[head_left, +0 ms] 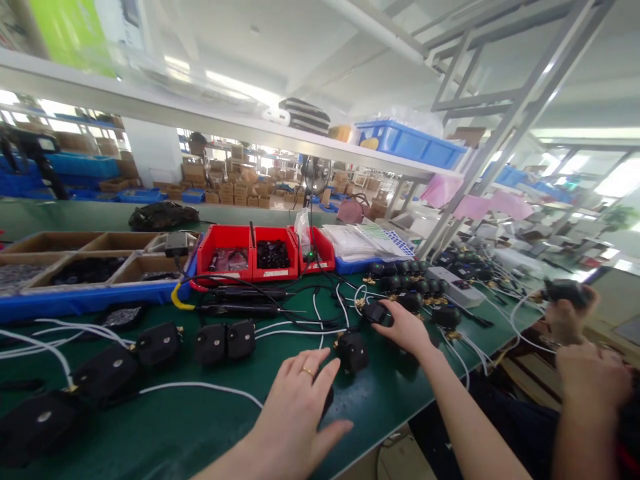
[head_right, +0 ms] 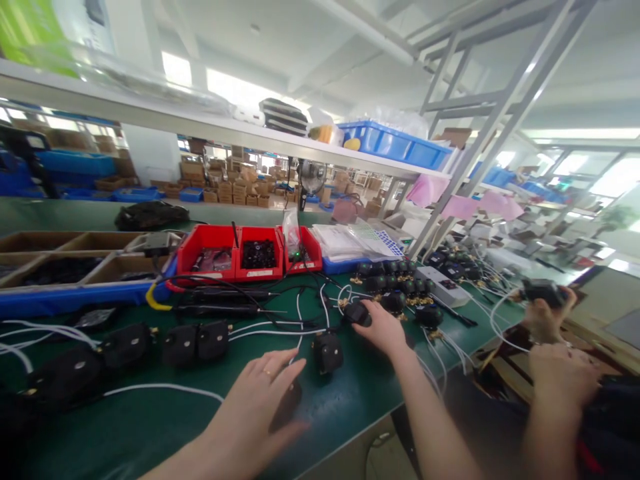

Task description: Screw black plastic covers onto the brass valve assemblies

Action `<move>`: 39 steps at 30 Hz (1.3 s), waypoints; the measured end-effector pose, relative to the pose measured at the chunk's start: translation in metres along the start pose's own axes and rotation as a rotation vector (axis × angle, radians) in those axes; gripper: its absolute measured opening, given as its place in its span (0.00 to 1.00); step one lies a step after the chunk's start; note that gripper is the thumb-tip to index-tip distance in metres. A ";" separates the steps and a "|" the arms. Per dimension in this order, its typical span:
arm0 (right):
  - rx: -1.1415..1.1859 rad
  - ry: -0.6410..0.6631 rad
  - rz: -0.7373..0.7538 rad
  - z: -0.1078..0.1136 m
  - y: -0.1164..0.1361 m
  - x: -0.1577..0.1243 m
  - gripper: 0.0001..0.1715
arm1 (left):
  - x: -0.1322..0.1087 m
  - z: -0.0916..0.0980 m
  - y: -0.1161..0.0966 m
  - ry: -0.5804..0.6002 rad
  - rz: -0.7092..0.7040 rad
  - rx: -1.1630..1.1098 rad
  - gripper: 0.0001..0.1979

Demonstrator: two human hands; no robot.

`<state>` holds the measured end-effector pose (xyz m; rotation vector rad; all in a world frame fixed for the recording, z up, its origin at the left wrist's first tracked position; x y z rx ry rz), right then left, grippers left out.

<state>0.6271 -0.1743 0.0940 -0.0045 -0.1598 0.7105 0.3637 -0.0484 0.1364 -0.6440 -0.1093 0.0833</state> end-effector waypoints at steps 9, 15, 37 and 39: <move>-0.077 -0.138 0.174 0.019 0.058 -0.029 0.29 | 0.048 -0.005 -0.024 0.168 0.070 0.264 0.41; 0.108 -0.086 0.309 0.031 0.055 -0.054 0.40 | 0.005 -0.012 0.000 0.179 0.117 0.291 0.43; 0.192 -0.198 -0.030 0.022 -0.022 -0.074 0.37 | 0.078 -0.038 0.011 -0.099 -0.119 0.235 0.30; 0.183 -0.150 -0.129 0.009 -0.060 -0.080 0.45 | 0.076 -0.037 0.011 -0.096 -0.116 0.220 0.30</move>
Point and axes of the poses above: each hand's wrist, its own x-axis towards the middle knuckle, its own z-axis out of the back of the hand, y = z × x, the point moved 8 cm from there along x, towards the middle knuckle, and after that the axes turned 5 degrees about -x, right-handed, at the moved point
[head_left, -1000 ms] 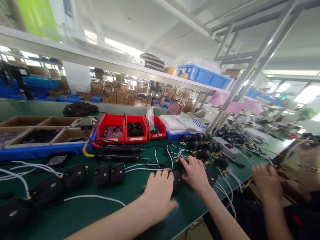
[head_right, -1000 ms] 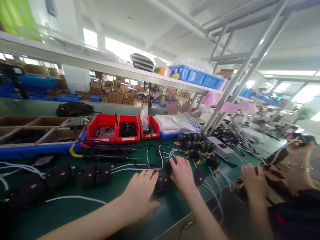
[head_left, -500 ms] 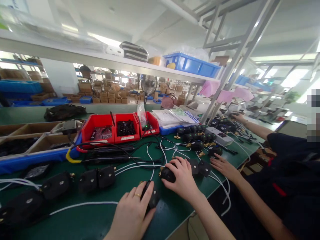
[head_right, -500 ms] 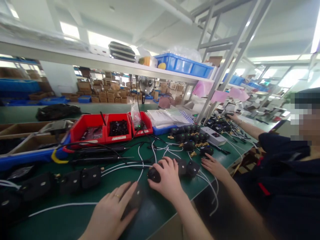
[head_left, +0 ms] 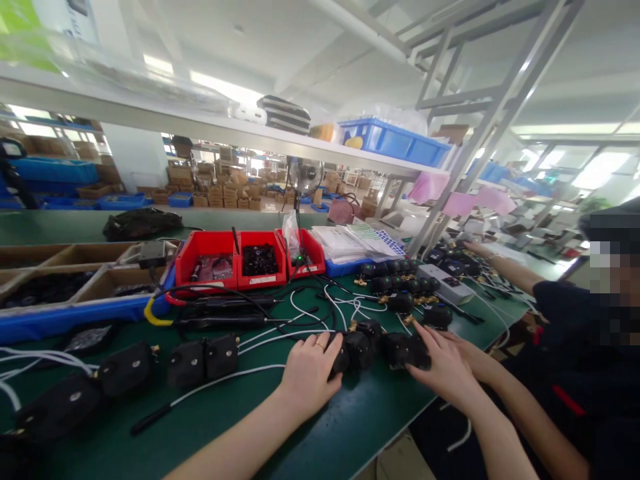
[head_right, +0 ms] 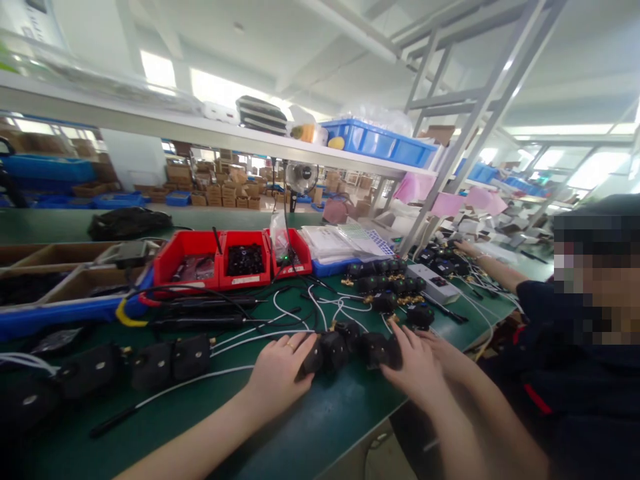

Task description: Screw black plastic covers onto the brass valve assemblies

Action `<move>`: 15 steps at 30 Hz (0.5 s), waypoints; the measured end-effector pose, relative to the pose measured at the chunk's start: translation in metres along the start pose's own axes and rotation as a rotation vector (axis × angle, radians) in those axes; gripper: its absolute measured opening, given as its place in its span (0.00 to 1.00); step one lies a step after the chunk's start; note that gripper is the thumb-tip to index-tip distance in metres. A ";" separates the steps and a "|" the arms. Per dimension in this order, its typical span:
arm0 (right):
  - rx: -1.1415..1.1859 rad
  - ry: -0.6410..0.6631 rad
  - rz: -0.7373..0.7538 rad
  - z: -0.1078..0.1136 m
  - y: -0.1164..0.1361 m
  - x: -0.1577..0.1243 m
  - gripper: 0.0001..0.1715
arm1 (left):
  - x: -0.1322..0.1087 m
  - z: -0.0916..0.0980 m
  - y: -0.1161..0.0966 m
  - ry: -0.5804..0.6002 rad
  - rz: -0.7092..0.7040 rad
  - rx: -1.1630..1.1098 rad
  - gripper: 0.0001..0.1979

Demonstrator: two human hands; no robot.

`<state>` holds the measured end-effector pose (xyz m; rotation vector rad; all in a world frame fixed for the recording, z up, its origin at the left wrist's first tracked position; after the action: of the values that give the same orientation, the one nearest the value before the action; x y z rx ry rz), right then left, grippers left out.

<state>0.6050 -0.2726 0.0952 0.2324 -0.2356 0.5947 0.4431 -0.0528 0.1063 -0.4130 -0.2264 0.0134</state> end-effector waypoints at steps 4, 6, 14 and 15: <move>0.035 0.128 0.053 -0.021 -0.028 0.008 0.41 | -0.004 0.004 0.000 0.009 0.004 -0.036 0.30; 0.049 0.144 0.110 -0.028 -0.022 0.017 0.37 | -0.004 0.004 0.000 0.011 0.000 -0.055 0.30; 0.050 0.095 0.224 -0.027 -0.003 0.035 0.41 | -0.025 0.019 0.001 -0.025 -0.022 -0.133 0.33; 0.049 0.074 0.215 -0.022 -0.005 0.035 0.42 | -0.036 0.026 0.004 -0.041 -0.028 -0.161 0.34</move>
<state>0.6391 -0.2520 0.0840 0.2340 -0.1758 0.8212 0.4027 -0.0410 0.1198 -0.5702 -0.2750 -0.0236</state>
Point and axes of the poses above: each hand's wrist, its own x-axis towards the middle knuckle, its own z-axis out of the back of the hand, y = z × x, the point moved 8 cm from there along x, towards the middle knuckle, and after that the axes turned 5 degrees about -x, right-handed, at the moved point
